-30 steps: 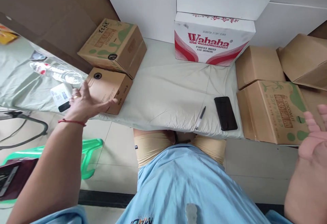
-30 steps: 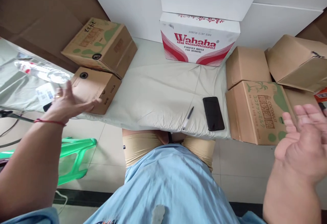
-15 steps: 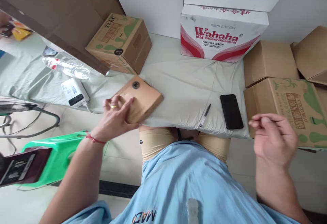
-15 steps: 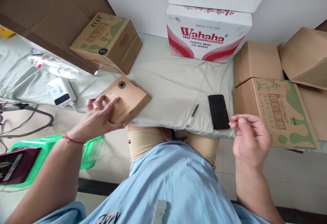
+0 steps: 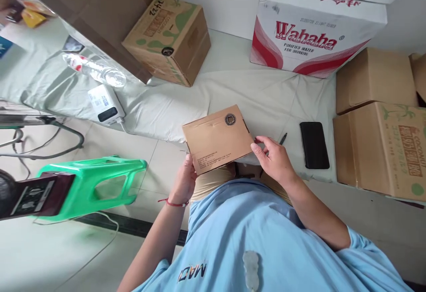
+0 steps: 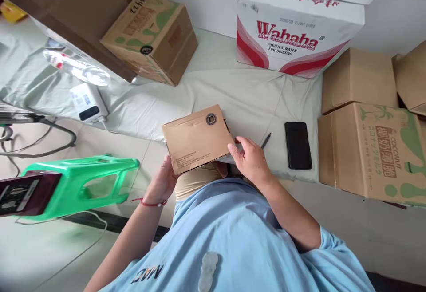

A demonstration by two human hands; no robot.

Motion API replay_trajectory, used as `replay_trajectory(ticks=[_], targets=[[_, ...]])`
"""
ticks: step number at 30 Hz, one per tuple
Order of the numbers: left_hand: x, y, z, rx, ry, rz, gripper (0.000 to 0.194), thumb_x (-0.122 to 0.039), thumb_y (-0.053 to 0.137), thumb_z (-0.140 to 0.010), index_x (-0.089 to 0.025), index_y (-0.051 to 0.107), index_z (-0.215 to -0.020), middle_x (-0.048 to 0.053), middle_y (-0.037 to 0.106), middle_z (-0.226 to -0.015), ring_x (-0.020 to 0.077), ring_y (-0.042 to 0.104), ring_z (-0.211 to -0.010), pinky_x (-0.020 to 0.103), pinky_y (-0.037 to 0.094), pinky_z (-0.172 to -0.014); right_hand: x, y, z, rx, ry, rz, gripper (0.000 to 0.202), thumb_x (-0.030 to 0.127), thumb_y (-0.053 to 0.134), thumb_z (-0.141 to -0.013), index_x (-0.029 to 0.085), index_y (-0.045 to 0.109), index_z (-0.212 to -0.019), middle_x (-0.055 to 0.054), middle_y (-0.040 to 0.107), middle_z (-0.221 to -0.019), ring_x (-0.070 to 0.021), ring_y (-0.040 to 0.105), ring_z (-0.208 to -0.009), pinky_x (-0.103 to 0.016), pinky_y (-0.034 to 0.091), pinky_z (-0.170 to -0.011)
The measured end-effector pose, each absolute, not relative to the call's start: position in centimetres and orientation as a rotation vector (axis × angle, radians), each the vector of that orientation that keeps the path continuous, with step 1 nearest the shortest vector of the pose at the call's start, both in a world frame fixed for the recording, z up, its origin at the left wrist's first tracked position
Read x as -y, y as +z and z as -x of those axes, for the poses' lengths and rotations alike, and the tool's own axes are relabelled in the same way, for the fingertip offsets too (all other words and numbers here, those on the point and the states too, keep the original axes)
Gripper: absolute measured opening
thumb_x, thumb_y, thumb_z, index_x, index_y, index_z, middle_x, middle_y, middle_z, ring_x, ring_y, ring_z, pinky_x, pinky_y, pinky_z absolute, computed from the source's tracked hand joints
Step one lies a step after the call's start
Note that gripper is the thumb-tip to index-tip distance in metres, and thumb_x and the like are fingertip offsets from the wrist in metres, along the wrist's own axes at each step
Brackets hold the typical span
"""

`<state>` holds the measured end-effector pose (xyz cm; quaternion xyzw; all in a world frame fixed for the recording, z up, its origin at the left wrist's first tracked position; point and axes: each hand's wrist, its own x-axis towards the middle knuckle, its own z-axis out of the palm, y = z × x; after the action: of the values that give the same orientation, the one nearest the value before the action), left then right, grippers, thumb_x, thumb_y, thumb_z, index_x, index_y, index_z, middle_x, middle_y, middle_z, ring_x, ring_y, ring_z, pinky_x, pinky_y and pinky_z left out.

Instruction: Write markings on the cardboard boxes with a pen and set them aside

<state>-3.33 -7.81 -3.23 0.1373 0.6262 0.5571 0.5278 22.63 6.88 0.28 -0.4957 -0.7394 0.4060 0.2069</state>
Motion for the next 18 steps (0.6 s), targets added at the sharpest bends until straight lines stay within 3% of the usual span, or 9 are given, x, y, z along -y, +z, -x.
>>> replay_trajectory(ticks=[3, 6, 9, 11, 13, 18], targets=[[7.4, -1.5, 3.5, -1.494, 1.338, -0.408, 0.073, -0.076, 0.089, -0.078, -0.021, 0.071, -0.123, 0.014, 0.081, -0.117, 0.0363, 0.078, -0.118, 0.046, 0.066, -0.096, -6.7, 0.1, -22.2, 2.018, 1.219, 1.385, 0.052, 0.07, 0.062, -0.102, 0.023, 0.077, -0.119, -0.012, 0.08, -0.104, -0.0235, 0.066, -0.076, -0.041, 0.058, -0.078], [7.3, 1.1, 3.1, -1.687, 1.393, -0.802, 0.073, -0.059, 0.094, -0.08, -0.024, 0.064, -0.136, 0.013, 0.074, -0.13, 0.0323, 0.075, -0.121, 0.042, 0.065, -0.098, -5.9, -0.3, -22.3, 1.735, 1.52, 1.388, 0.048, 0.067, 0.068, -0.099, 0.025, 0.075, -0.12, -0.001, 0.069, -0.078, -0.019, 0.058, -0.064, -0.033, 0.051, -0.061], [7.4, 3.9, 1.6, -1.864, 1.332, -1.44, 0.077, -0.046, 0.091, -0.083, -0.024, 0.057, -0.148, 0.013, 0.069, -0.136, 0.0305, 0.071, -0.121, 0.04, 0.063, -0.094, -4.6, -1.1, -22.4, 1.325, 1.798, 1.33, 0.04, 0.063, 0.079, -0.09, 0.025, 0.071, -0.098, 0.004, 0.058, -0.067, -0.0152, 0.052, -0.057, -0.028, 0.043, -0.05], [7.1, 5.4, 0.5, -1.862, 1.299, -1.772, 0.076, -0.041, 0.088, -0.087, -0.024, 0.053, -0.152, 0.013, 0.07, -0.132, 0.0294, 0.07, -0.115, 0.041, 0.062, -0.092, -3.9, -1.7, -22.4, 1.21, 1.837, 1.293, 0.043, 0.064, 0.084, -0.084, 0.026, 0.064, -0.083, 0.003, 0.058, -0.067, -0.016, 0.055, -0.059, -0.029, 0.046, -0.05], [6.6, 6.2, -0.1, -1.798, 1.298, -1.939, 0.077, -0.037, 0.085, -0.089, -0.023, 0.049, -0.156, 0.013, 0.071, -0.131, 0.0293, 0.069, -0.112, 0.042, 0.062, -0.094, -3.4, -2.1, -22.7, 1.18, 1.796, 1.276, 0.045, 0.066, 0.086, -0.082, 0.028, 0.063, -0.083, 0.002, 0.061, -0.067, -0.0183, 0.059, -0.062, -0.031, 0.05, -0.053], [5.9, 4.5, 0.9, -1.713, 1.274, -1.912, 0.075, -0.023, 0.081, -0.091, -0.026, 0.049, -0.159, 0.015, 0.072, -0.143, 0.0328, 0.071, -0.129, 0.048, 0.061, -0.11, -3.7, -2.2, -24.3, 1.083, 1.589, 1.216, 0.052, 0.072, 0.096, -0.071, 0.029, 0.069, -0.084, 0.001, 0.069, -0.072, -0.0198, 0.067, -0.071, -0.034, 0.061, -0.067]])
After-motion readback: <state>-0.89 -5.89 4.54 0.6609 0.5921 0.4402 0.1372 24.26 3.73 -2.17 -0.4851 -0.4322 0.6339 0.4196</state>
